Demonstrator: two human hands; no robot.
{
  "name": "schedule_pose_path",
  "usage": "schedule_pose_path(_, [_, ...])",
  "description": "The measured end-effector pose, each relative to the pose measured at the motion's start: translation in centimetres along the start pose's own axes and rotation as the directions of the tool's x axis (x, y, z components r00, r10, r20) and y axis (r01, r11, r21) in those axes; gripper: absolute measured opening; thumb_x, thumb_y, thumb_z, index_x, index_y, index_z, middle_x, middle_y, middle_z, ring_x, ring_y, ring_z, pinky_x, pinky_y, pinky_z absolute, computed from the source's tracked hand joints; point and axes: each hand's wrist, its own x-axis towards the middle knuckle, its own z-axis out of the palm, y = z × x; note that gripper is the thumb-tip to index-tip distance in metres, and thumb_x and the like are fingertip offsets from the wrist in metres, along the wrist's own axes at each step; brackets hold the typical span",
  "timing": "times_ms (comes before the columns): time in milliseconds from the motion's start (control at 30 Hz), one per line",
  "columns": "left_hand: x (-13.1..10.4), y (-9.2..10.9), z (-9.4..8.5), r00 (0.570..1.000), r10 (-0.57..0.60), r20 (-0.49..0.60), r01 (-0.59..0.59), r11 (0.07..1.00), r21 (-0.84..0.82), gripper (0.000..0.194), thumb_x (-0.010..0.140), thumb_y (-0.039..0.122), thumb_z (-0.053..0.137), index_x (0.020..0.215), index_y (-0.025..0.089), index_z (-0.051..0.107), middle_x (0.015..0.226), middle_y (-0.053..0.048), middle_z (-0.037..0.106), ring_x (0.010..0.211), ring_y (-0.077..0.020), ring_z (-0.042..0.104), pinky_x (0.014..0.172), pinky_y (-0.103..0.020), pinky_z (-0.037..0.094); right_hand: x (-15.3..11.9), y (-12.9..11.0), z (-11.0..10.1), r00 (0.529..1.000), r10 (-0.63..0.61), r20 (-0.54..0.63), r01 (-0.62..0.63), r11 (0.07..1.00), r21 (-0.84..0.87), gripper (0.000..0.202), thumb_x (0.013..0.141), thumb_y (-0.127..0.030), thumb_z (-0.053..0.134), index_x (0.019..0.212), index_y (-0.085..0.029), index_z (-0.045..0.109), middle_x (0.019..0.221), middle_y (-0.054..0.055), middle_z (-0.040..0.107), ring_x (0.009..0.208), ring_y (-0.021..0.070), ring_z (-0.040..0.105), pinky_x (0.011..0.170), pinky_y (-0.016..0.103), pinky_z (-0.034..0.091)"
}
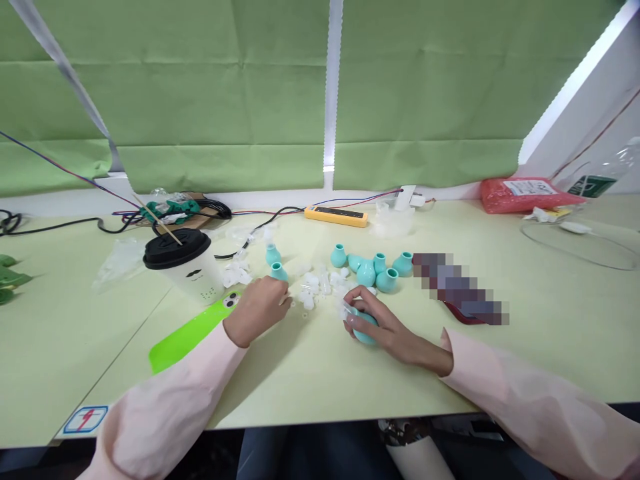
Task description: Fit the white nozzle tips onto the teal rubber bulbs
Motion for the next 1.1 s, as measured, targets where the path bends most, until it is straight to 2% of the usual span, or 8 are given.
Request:
schedule_pose_path(67, [-0.2, 0.9, -0.5, 0.999, 0.022, -0.027, -0.031, 0.899, -0.437, 0.018, 0.072, 0.028, 0.048, 0.068, 0.013, 0.057, 0.060, -0.005, 0.058, 0.056, -0.0162, 0.056, 0.055, -0.029, 0.045, 0.1, 0.2, 0.1, 0.997, -0.060, -0.048, 0.055, 0.993, -0.104, 0.017, 0.078, -0.032, 0.044, 0.091, -0.021, 0.042, 0.076, 0.000, 0.051, 0.071, 0.0114, 0.049, 0.065, 0.025, 0.039])
schedule_pose_path(133, [-0.5, 1.8, -0.7, 0.999, 0.029, -0.015, -0.030, 0.646, -0.762, 0.022, 0.072, 0.033, 0.051, 0.075, 0.012, 0.056, 0.064, -0.003, 0.060, 0.057, -0.0136, 0.057, 0.056, -0.027, 0.048, 0.2, 0.5, 0.3, 0.985, -0.131, -0.114, 0.106, 0.974, -0.202, 0.019, 0.076, -0.032, 0.048, 0.092, -0.021, 0.046, 0.082, 0.002, 0.055, 0.076, 0.0135, 0.051, 0.067, 0.025, 0.041])
schedule_pose_path(233, [-0.6, 2.4, -0.4, 0.995, 0.073, 0.069, 0.038, 0.358, -0.933, 0.024, 0.068, 0.032, 0.057, 0.079, 0.011, 0.056, 0.066, -0.004, 0.061, 0.063, -0.0142, 0.059, 0.063, -0.030, 0.051, 0.2, 0.9, 0.5, 0.949, -0.230, -0.216, 0.155, 0.937, -0.313, 0.021, 0.073, -0.032, 0.052, 0.091, -0.021, 0.051, 0.086, 0.002, 0.059, 0.080, 0.0162, 0.055, 0.070, 0.027, 0.043])
schedule_pose_path(333, [-0.6, 2.5, 0.3, 0.988, 0.088, 0.127, 0.100, 0.263, -0.960, 0.024, 0.065, 0.029, 0.061, 0.079, 0.010, 0.057, 0.068, -0.004, 0.063, 0.065, -0.0143, 0.060, 0.069, -0.033, 0.051, 0.0, 1.0, 0.6, 0.903, -0.316, -0.290, 0.188, 0.899, -0.395, 0.020, 0.070, -0.030, 0.055, 0.089, -0.023, 0.055, 0.086, 0.002, 0.063, 0.081, 0.0175, 0.057, 0.072, 0.028, 0.044])
schedule_pose_path(533, [-0.6, 2.5, 0.7, 0.990, 0.020, 0.143, 0.133, 0.250, -0.959, 0.026, 0.060, 0.029, 0.065, 0.077, 0.010, 0.060, 0.069, -0.004, 0.064, 0.065, -0.0157, 0.061, 0.069, -0.033, 0.051, -0.1, 1.3, 0.6, 0.865, -0.414, -0.283, 0.229, 0.828, -0.512, 0.022, 0.070, -0.029, 0.055, 0.091, -0.023, 0.057, 0.085, 0.003, 0.065, 0.077, 0.0183, 0.060, 0.070, 0.030, 0.046])
schedule_pose_path(733, [-0.6, 2.0, 1.0, 0.992, 0.009, 0.129, 0.113, 0.425, -0.898, 0.035, 0.054, 0.027, 0.069, 0.087, 0.013, 0.064, 0.079, -0.007, 0.066, 0.073, -0.0190, 0.061, 0.068, -0.029, 0.050, -0.1, 1.6, 0.7, 0.816, -0.527, -0.238, 0.312, 0.747, -0.587, 0.023, 0.069, -0.025, 0.056, 0.092, -0.021, 0.057, 0.079, 0.004, 0.065, 0.072, 0.0177, 0.060, 0.065, 0.030, 0.047])
schedule_pose_path(900, [-0.6, 1.7, 1.3, 0.989, 0.046, 0.140, 0.100, 0.488, -0.867, 0.033, 0.057, 0.028, 0.066, 0.086, 0.013, 0.064, 0.074, -0.006, 0.067, 0.067, -0.0179, 0.061, 0.061, -0.027, 0.050, 0.0, 1.9, 0.5, 0.815, -0.553, -0.173, 0.358, 0.716, -0.600, 0.025, 0.071, -0.024, 0.054, 0.095, -0.022, 0.056, 0.079, 0.004, 0.065, 0.071, 0.0172, 0.060, 0.063, 0.030, 0.047])
schedule_pose_path(1100, [-0.8, 1.9, 1.3, 0.986, 0.045, 0.162, 0.124, 0.460, -0.879, 0.030, 0.057, 0.028, 0.066, 0.081, 0.011, 0.065, 0.059, -0.004, 0.064, 0.053, -0.0137, 0.058, 0.054, -0.025, 0.050, 0.1, 2.1, 0.0, 0.786, -0.616, -0.056, 0.421, 0.600, -0.680, 0.024, 0.072, -0.022, 0.052, 0.097, -0.021, 0.055, 0.075, 0.005, 0.063, 0.067, 0.0156, 0.058, 0.057, 0.027, 0.045])
